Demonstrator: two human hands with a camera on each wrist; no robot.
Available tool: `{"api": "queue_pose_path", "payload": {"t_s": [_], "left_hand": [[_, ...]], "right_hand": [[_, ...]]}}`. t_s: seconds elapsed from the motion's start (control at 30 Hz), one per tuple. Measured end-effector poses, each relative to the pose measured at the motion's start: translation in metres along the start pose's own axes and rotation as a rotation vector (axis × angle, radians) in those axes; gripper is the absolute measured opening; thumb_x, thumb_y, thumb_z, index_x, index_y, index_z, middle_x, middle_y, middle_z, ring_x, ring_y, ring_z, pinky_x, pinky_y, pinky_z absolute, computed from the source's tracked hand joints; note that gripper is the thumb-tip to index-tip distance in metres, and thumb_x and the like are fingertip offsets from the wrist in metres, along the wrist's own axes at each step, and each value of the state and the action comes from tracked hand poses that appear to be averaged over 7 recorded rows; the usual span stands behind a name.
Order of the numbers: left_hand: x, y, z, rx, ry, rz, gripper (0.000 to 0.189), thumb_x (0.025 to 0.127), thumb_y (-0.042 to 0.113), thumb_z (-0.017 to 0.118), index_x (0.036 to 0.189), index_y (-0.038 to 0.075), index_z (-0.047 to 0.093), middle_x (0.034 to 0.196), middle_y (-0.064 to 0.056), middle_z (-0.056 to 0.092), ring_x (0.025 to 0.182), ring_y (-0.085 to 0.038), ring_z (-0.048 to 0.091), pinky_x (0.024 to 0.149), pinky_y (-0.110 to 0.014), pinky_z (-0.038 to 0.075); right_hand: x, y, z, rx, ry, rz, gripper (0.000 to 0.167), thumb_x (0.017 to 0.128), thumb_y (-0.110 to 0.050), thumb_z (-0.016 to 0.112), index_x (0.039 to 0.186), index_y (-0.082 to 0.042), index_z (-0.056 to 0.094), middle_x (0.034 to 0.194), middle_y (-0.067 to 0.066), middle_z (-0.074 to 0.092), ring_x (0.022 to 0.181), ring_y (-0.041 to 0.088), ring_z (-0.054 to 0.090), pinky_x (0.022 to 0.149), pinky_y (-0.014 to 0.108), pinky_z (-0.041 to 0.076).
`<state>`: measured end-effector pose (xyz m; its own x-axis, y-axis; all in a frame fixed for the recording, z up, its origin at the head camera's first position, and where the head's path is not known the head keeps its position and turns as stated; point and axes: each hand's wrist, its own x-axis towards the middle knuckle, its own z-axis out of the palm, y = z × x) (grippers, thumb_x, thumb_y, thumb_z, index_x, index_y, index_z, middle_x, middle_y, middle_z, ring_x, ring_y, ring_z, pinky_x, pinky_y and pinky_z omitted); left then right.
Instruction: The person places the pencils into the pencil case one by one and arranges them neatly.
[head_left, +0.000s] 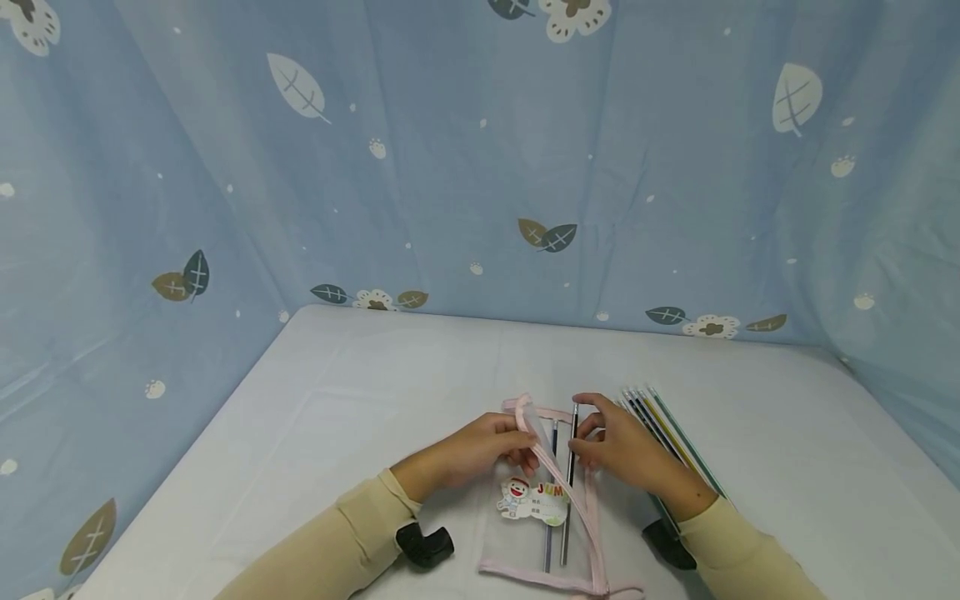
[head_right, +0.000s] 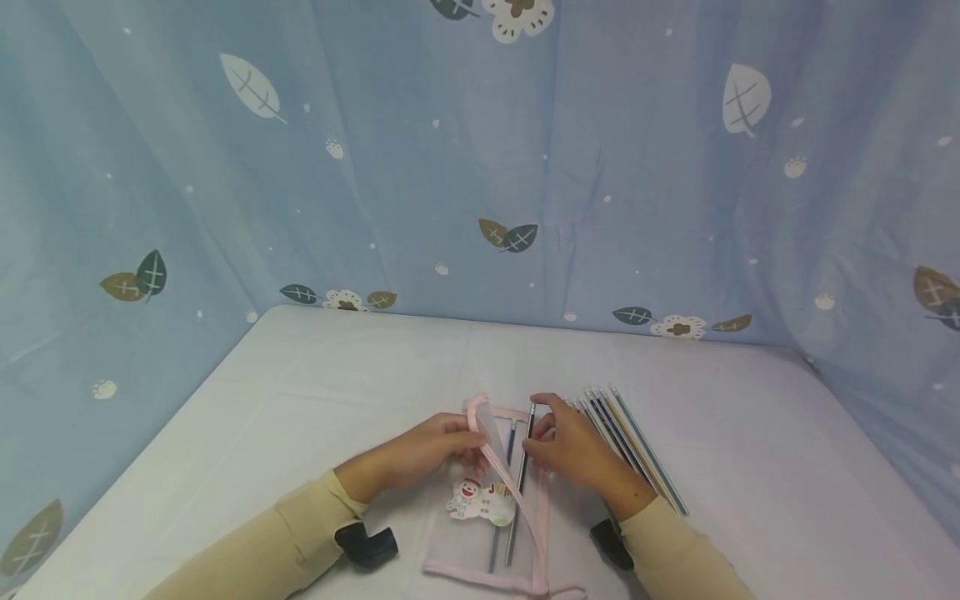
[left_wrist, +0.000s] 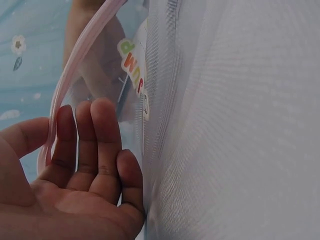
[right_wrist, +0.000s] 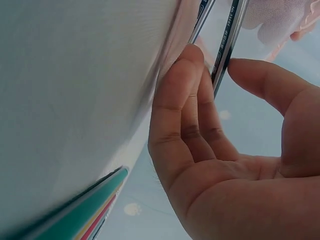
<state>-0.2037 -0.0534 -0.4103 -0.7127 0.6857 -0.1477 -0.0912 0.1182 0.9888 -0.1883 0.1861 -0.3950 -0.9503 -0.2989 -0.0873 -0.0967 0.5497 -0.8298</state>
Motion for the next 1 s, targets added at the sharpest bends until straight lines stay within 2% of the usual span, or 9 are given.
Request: {"api": "queue_pose_path", "payload": {"t_s": [0.23, 0.67, 0.87, 1.0], "left_hand": [[-0.0002, 0.0011, -0.0001, -0.006, 0.004, 0.003, 0.030, 0.103, 0.017, 0.051, 0.109, -0.010, 0.064, 0.082, 0.002, 0.070, 0.078, -0.008, 0.067, 0.083, -0.024, 0.054], [-0.0008, 0.0008, -0.0004, 0.008, 0.016, -0.019, 0.029, 0.103, 0.019, 0.052, 0.106, -0.006, 0.066, 0.079, 0.004, 0.069, 0.079, -0.009, 0.067, 0.087, -0.024, 0.050], [-0.0003, -0.0008, -0.0008, 0.014, 0.013, -0.012, 0.029, 0.103, 0.019, 0.052, 0.105, -0.006, 0.066, 0.079, 0.004, 0.069, 0.078, -0.009, 0.067, 0.086, -0.023, 0.051], [0.0001, -0.0017, -0.0009, 0.006, 0.009, -0.002, 0.028, 0.103, 0.018, 0.052, 0.104, -0.007, 0.065, 0.079, 0.004, 0.069, 0.078, -0.009, 0.067, 0.085, -0.024, 0.052]], "right_hand": [[0.0005, 0.0019, 0.0000, 0.024, -0.019, -0.022, 0.057, 0.092, -0.007, 0.068, 0.141, 0.005, 0.041, 0.100, 0.012, 0.069, 0.076, 0.019, 0.069, 0.062, 0.030, 0.058], [-0.0010, -0.0001, 0.0013, -0.018, -0.027, -0.053, 0.042, 0.092, -0.005, 0.067, 0.130, 0.005, 0.055, 0.097, 0.012, 0.067, 0.074, 0.018, 0.068, 0.060, 0.027, 0.058], [-0.0041, -0.0041, -0.0016, -0.149, 0.065, -0.086, 0.027, 0.091, -0.006, 0.068, 0.118, -0.003, 0.065, 0.093, 0.008, 0.067, 0.074, 0.015, 0.065, 0.056, 0.025, 0.055], [-0.0046, -0.0030, -0.0068, -0.261, 0.138, -0.082, 0.026, 0.090, -0.007, 0.071, 0.116, -0.006, 0.066, 0.087, 0.004, 0.066, 0.071, 0.013, 0.060, 0.052, 0.025, 0.049]]}}
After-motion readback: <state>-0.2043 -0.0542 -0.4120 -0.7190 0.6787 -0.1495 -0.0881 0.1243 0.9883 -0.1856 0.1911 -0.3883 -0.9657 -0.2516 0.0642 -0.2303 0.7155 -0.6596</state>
